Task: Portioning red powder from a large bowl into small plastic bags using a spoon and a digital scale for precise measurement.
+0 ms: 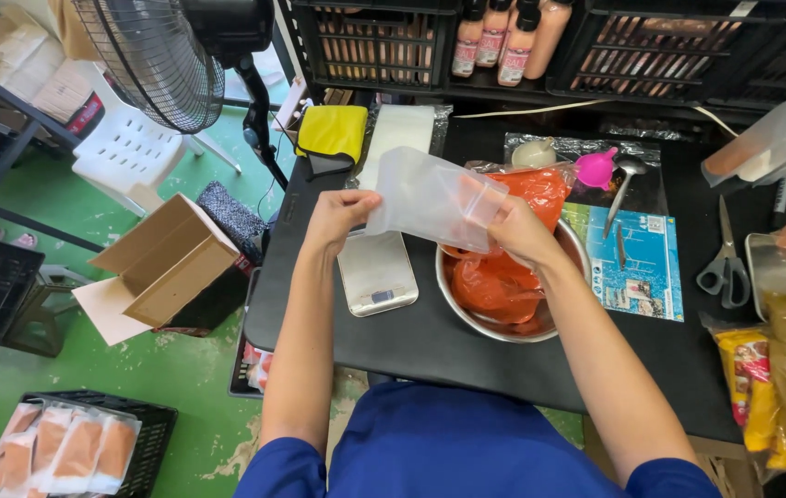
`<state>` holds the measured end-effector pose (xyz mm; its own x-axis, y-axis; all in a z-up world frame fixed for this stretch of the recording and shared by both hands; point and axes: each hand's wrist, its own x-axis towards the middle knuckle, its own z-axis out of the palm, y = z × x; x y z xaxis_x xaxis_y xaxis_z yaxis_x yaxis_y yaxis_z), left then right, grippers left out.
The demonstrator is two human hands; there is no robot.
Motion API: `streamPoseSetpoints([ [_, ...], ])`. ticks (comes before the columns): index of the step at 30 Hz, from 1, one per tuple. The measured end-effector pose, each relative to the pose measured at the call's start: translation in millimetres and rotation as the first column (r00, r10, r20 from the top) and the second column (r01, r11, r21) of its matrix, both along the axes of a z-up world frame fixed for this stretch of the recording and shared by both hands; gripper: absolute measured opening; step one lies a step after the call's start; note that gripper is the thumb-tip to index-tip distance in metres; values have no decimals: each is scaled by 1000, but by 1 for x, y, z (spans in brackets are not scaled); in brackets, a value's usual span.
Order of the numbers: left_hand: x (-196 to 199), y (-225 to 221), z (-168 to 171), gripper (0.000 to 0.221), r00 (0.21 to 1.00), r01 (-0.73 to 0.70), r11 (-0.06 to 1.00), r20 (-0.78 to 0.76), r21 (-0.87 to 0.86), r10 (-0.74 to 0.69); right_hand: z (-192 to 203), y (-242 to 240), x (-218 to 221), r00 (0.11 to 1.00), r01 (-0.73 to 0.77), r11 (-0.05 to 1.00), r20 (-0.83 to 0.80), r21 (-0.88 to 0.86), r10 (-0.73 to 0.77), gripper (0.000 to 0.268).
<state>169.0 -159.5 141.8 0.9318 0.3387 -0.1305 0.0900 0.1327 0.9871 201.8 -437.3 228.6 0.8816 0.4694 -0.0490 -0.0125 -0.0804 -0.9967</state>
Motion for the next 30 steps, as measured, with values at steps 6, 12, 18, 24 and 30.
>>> streamPoseSetpoints([
  [6, -10, 17, -38, 18, 976, 204, 958, 119, -199, -183, -23, 17, 5, 996, -34, 996, -74, 84, 40, 50],
  [12, -12, 46, -59, 17, 957, 272, 887, 199, -373, -210, -55, 34, 15, 978, -89, 977, -168, 194, 123, 62],
  [18, -23, 71, -52, 15, 962, 261, 793, 213, -550, -169, -38, 58, -2, 963, -83, 972, -232, 222, 135, 65],
  [24, -14, 110, -57, 13, 989, 149, 986, 12, 70, -150, -39, 74, -9, 956, -85, 973, -258, 214, 140, 64],
  [30, -12, 123, -34, 20, 993, -117, 854, 58, 508, 102, -74, 78, 9, 953, -63, 973, -276, 223, 125, 65],
])
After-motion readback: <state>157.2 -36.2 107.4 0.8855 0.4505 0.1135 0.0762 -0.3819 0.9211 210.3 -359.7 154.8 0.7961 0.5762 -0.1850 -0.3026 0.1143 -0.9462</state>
